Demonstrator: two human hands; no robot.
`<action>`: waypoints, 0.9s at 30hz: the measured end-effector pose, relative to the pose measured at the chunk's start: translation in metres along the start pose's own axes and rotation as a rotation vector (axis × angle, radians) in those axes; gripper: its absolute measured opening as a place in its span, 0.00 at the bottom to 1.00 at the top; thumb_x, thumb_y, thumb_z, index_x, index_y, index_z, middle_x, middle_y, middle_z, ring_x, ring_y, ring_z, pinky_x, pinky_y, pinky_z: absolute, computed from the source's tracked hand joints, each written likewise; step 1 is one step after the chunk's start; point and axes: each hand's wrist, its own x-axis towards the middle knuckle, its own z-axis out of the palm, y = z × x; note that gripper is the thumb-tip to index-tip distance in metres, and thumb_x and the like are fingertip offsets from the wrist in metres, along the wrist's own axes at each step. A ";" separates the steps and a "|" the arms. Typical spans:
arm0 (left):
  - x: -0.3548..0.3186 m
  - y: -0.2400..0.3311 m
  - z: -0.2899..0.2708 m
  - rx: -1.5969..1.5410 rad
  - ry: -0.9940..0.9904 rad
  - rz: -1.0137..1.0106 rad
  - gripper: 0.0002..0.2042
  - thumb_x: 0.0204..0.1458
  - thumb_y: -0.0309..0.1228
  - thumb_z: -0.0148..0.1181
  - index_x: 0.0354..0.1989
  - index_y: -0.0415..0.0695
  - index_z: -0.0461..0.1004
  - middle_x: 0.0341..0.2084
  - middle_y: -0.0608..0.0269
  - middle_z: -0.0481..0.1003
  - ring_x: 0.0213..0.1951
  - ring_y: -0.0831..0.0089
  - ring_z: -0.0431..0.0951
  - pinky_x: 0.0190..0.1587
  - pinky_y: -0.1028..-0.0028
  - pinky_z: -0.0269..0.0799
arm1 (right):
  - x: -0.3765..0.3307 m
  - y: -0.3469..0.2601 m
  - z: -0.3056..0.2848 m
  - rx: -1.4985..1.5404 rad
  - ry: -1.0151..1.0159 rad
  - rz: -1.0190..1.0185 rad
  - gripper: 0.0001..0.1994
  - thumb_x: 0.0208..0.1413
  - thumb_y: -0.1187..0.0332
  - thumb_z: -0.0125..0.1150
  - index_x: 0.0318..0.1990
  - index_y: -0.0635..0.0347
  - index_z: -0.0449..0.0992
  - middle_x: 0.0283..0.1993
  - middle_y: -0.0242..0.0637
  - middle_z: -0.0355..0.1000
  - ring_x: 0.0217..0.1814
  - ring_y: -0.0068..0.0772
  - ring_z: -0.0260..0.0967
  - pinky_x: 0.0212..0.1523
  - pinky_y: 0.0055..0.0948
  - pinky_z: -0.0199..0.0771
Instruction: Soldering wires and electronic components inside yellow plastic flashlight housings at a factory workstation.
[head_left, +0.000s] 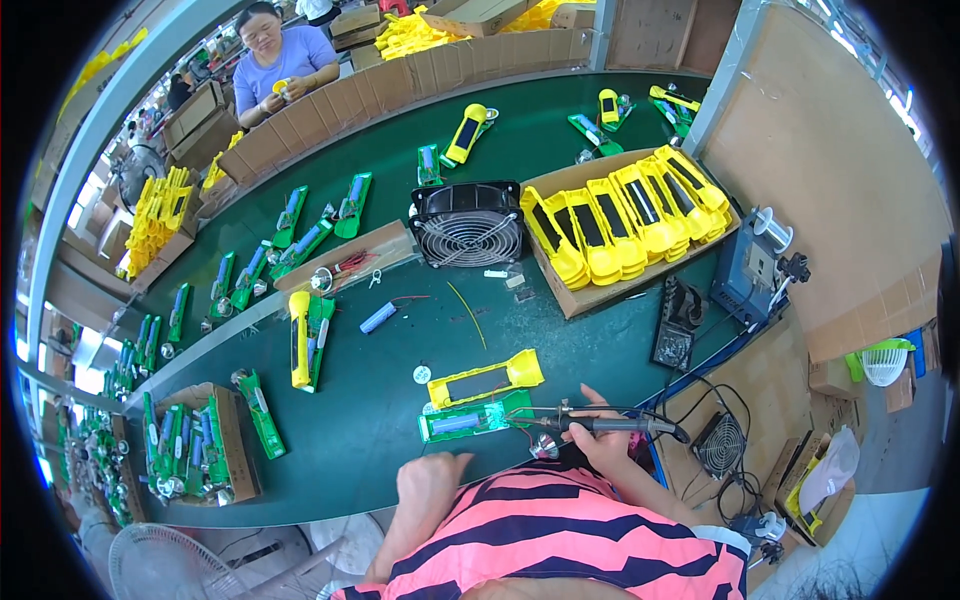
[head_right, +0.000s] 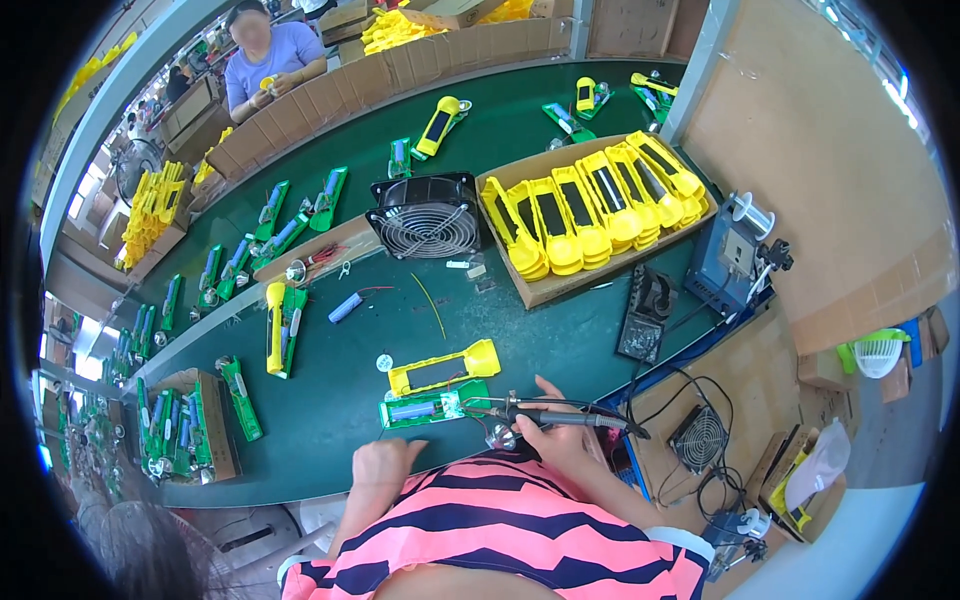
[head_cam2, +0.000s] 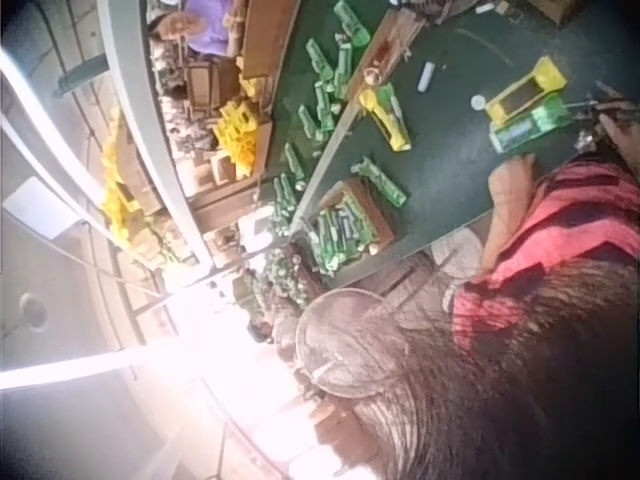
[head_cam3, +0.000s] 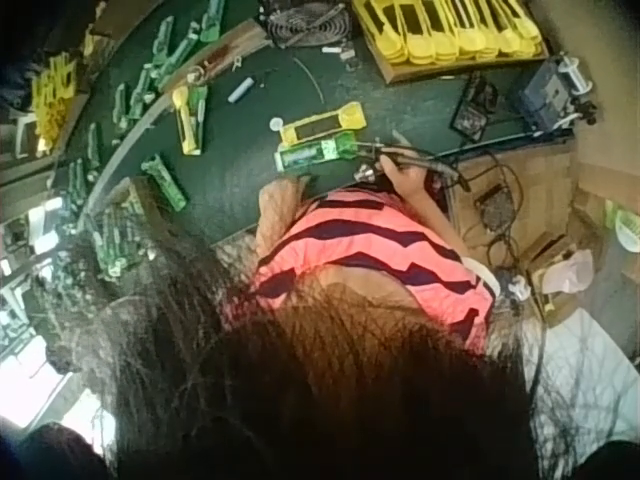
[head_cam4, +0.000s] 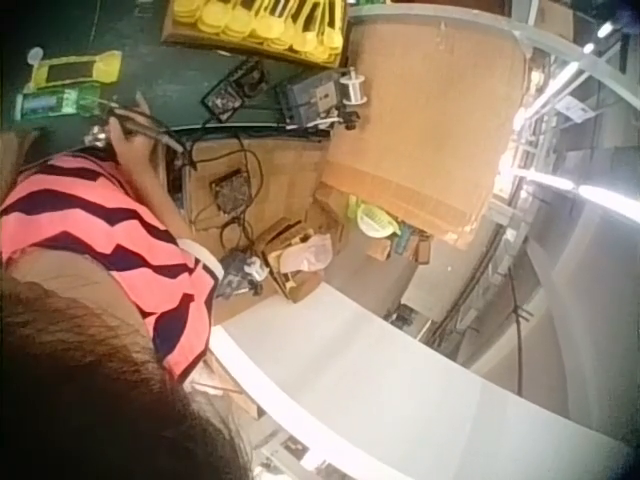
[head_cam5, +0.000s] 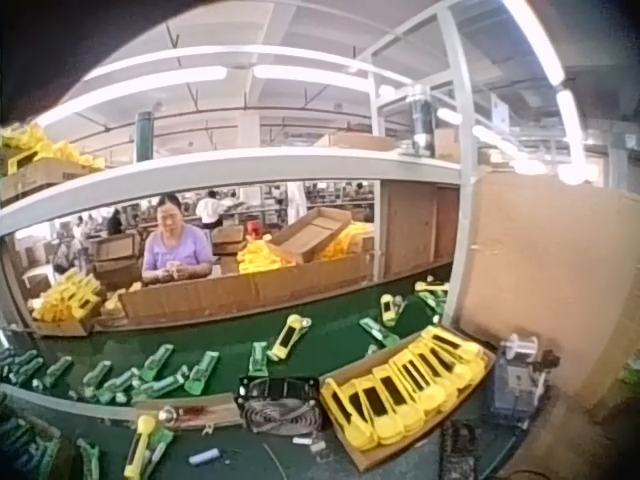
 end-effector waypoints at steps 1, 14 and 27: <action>-0.002 -0.003 -0.005 0.107 -0.084 -0.056 0.09 0.41 0.33 0.58 0.25 0.39 0.70 0.20 0.56 0.70 0.25 0.63 0.73 0.22 0.69 0.66 | 0.001 0.000 0.001 0.002 -0.013 -0.014 0.05 0.44 0.74 0.57 0.30 0.65 0.72 0.19 0.31 0.72 0.25 0.21 0.70 0.59 0.45 0.49; 0.033 -0.003 0.031 -0.233 0.571 0.432 0.10 0.35 0.22 0.54 0.30 0.42 0.74 0.24 0.62 0.68 0.27 0.68 0.70 0.29 0.73 0.65 | 0.008 -0.002 -0.001 -0.080 -0.105 0.032 0.04 0.43 0.74 0.57 0.29 0.64 0.72 0.17 0.30 0.71 0.25 0.21 0.70 0.59 0.44 0.49; 0.033 0.000 0.028 -0.187 0.452 0.410 0.09 0.34 0.23 0.60 0.27 0.46 0.76 0.23 0.65 0.68 0.25 0.67 0.70 0.27 0.71 0.67 | 0.009 0.004 -0.001 -0.082 -0.098 0.106 0.07 0.43 0.80 0.56 0.32 0.71 0.70 0.35 0.48 0.71 0.24 0.25 0.72 0.36 0.25 0.74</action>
